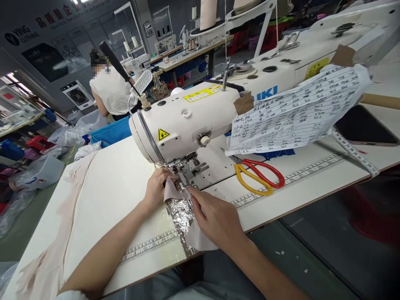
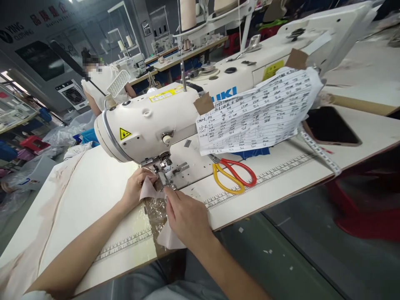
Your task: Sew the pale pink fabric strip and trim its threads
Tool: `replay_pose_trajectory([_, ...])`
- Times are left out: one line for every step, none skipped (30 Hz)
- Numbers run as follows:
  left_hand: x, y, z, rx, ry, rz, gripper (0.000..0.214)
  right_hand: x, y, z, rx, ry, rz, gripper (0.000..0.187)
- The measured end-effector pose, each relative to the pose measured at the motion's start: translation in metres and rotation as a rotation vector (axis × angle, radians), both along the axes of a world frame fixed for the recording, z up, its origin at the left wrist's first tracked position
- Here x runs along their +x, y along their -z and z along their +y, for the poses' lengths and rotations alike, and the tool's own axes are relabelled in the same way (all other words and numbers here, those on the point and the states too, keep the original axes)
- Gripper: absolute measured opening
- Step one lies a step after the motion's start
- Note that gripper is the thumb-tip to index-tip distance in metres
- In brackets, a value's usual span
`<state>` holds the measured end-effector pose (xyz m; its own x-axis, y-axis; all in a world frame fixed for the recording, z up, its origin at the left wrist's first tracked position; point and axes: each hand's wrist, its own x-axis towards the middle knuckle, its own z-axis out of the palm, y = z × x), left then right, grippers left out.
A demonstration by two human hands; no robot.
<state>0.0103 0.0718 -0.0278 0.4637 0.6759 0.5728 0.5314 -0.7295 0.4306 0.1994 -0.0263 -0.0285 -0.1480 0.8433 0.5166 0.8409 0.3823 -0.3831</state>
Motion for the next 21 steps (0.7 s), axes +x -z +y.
replay_pose_trajectory([-0.0001, 0.0006, 0.0002, -0.003, -0.003, -0.003, 0.009, -0.0014, -0.0001, 0.0015, 0.0, 0.001, -0.007, 0.031])
replay_pose_trajectory([-0.0001, 0.0012, 0.0005, -0.006, -0.007, -0.005, 0.009, -0.0024, -0.0002, 0.0028, -0.002, 0.002, -0.012, 0.031])
replay_pose_trajectory([0.0, 0.0017, 0.0007, -0.006, -0.011, -0.006, 0.009, -0.0031, -0.0001, 0.004, -0.007, 0.003, -0.017, 0.031])
replay_pose_trajectory([0.0001, 0.0022, 0.0009, -0.007, -0.015, -0.006, 0.01, -0.0036, 0.0001, 0.0049, -0.011, 0.002, -0.021, 0.031])
replay_pose_trajectory([0.0003, 0.0026, 0.0011, -0.007, -0.019, -0.007, 0.011, -0.0038, 0.0006, 0.0057, -0.017, 0.002, -0.025, 0.032])
replay_pose_trajectory([0.0006, 0.0028, 0.0013, -0.007, -0.024, -0.006, 0.011, -0.004, 0.0012, 0.0062, -0.023, 0.003, -0.029, 0.032])
replay_pose_trajectory([0.0009, 0.0028, 0.0014, -0.007, -0.027, -0.006, 0.012, -0.004, 0.0019, 0.0065, -0.029, 0.005, -0.031, 0.031])
replay_pose_trajectory([0.0012, 0.0027, 0.0016, -0.006, -0.028, -0.007, 0.012, -0.004, 0.0027, 0.0067, -0.035, 0.005, -0.031, 0.031])
replay_pose_trajectory([0.0014, 0.0025, 0.0017, -0.004, -0.027, -0.008, 0.012, -0.004, 0.0034, 0.0067, -0.036, 0.003, -0.028, 0.031])
replay_pose_trajectory([0.0015, 0.0021, 0.0018, -0.002, -0.026, -0.009, 0.012, -0.0039, 0.004, 0.0065, -0.033, 0.0, -0.022, 0.031])
replay_pose_trajectory([0.0015, 0.0017, 0.0019, -0.002, -0.024, -0.009, 0.012, -0.0038, 0.0044, 0.0064, -0.024, -0.003, -0.012, 0.031])
replay_pose_trajectory([0.0015, 0.0012, 0.0019, -0.004, -0.023, -0.007, 0.012, -0.0037, 0.0046, 0.0061, -0.009, -0.006, 0.0, 0.031])
replay_pose_trajectory([0.0014, 0.0009, 0.0019, -0.007, -0.024, -0.004, 0.012, -0.0037, 0.0045, 0.0059, 0.003, -0.008, 0.01, 0.031])
replay_pose_trajectory([0.0013, 0.0006, 0.0019, -0.01, -0.024, 0.0, 0.011, -0.0037, 0.0041, 0.0058, 0.01, -0.011, 0.017, 0.031])
replay_pose_trajectory([0.0013, 0.0004, 0.0018, -0.012, -0.025, 0.005, 0.011, -0.0038, 0.0035, 0.0058, 0.008, -0.012, 0.018, 0.031])
replay_pose_trajectory([0.0015, 0.0004, 0.0016, -0.012, -0.026, 0.007, 0.011, -0.004, 0.0026, 0.0059, -0.003, -0.012, 0.014, 0.032])
replay_pose_trajectory([0.0017, 0.0005, 0.0014, -0.009, -0.03, 0.008, 0.011, -0.0043, 0.0017, 0.0061, -0.018, -0.012, 0.005, 0.032])
replay_pose_trajectory([0.002, 0.0007, 0.0012, -0.008, -0.034, 0.009, 0.01, -0.0046, 0.0008, 0.0064, -0.036, -0.012, -0.005, 0.032])
replay_pose_trajectory([0.0024, 0.0009, 0.0008, -0.01, -0.04, 0.011, 0.011, -0.005, 0.0001, 0.0067, -0.049, -0.012, -0.013, 0.033])
replay_pose_trajectory([0.0028, 0.0011, 0.0005, -0.017, -0.047, 0.015, 0.011, -0.0053, -0.0005, 0.0069, -0.058, -0.011, -0.019, 0.033])
replay_pose_trajectory([0.0032, 0.0012, 0.0002, -0.025, -0.057, 0.02, 0.011, -0.0055, -0.0009, 0.0071, -0.063, -0.011, -0.025, 0.033])
